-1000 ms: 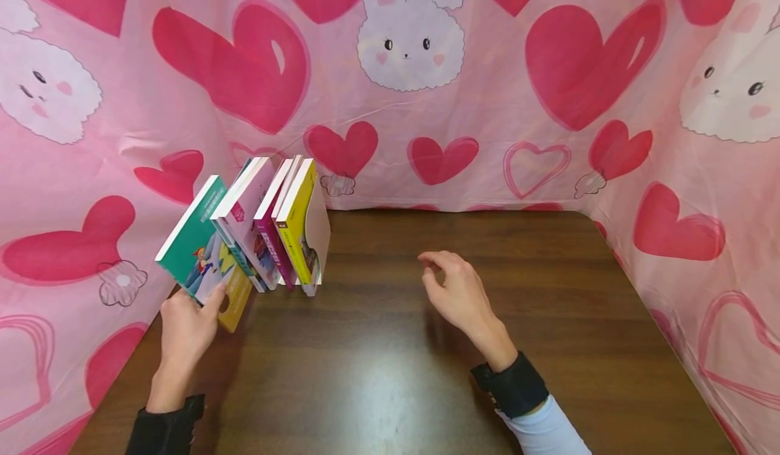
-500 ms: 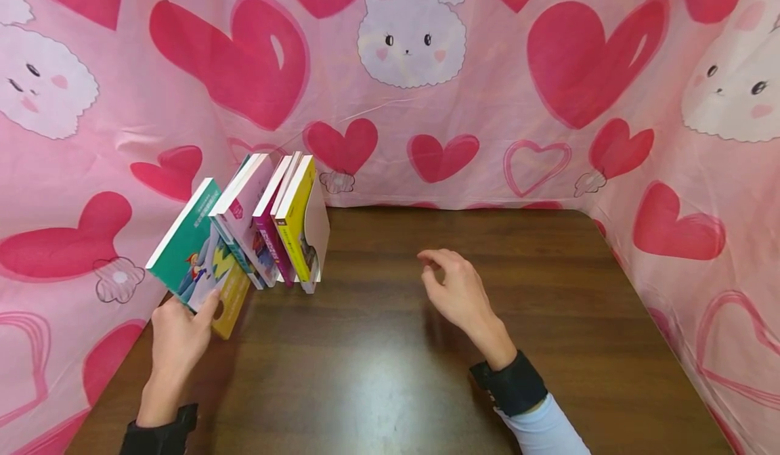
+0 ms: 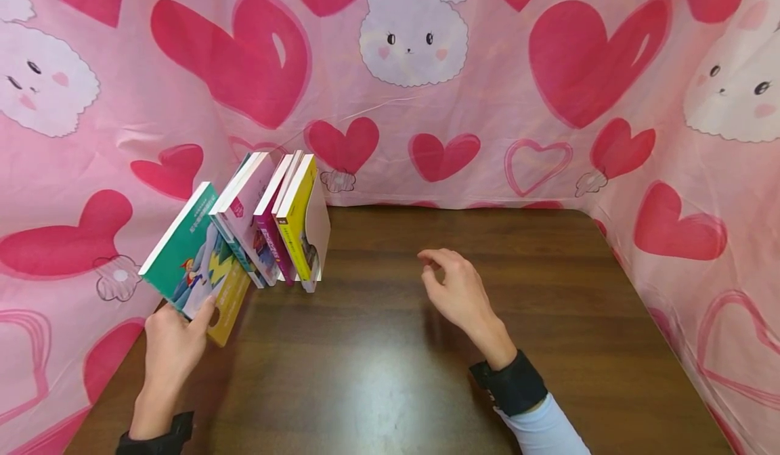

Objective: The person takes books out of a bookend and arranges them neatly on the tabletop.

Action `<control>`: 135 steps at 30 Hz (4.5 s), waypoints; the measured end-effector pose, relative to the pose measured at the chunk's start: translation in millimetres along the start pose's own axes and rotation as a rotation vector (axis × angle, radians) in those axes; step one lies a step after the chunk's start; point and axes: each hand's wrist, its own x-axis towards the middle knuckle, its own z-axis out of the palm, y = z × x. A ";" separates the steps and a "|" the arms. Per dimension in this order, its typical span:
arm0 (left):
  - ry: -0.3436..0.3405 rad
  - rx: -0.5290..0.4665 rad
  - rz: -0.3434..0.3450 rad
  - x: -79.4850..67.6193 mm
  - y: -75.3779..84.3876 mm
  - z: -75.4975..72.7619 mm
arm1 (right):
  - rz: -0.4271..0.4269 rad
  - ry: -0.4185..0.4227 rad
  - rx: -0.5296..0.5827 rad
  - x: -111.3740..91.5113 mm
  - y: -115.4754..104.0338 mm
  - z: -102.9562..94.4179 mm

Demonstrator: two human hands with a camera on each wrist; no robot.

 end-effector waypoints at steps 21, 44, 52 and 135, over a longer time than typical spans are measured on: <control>0.093 0.056 0.051 -12.9 1.8 -8.2 | -0.011 -0.006 0.010 1.0 -2.0 0.7; 0.073 0.082 -0.031 -32.5 1.9 -19.6 | 0.006 -0.015 -0.002 -1.0 -2.7 1.9; 0.045 0.076 -0.056 -36.4 5.6 -22.7 | 0.005 -0.016 0.002 0.5 -3.6 0.7; -0.046 -0.036 0.160 -71.7 34.9 8.5 | -0.017 0.000 -0.017 -0.7 -2.8 5.1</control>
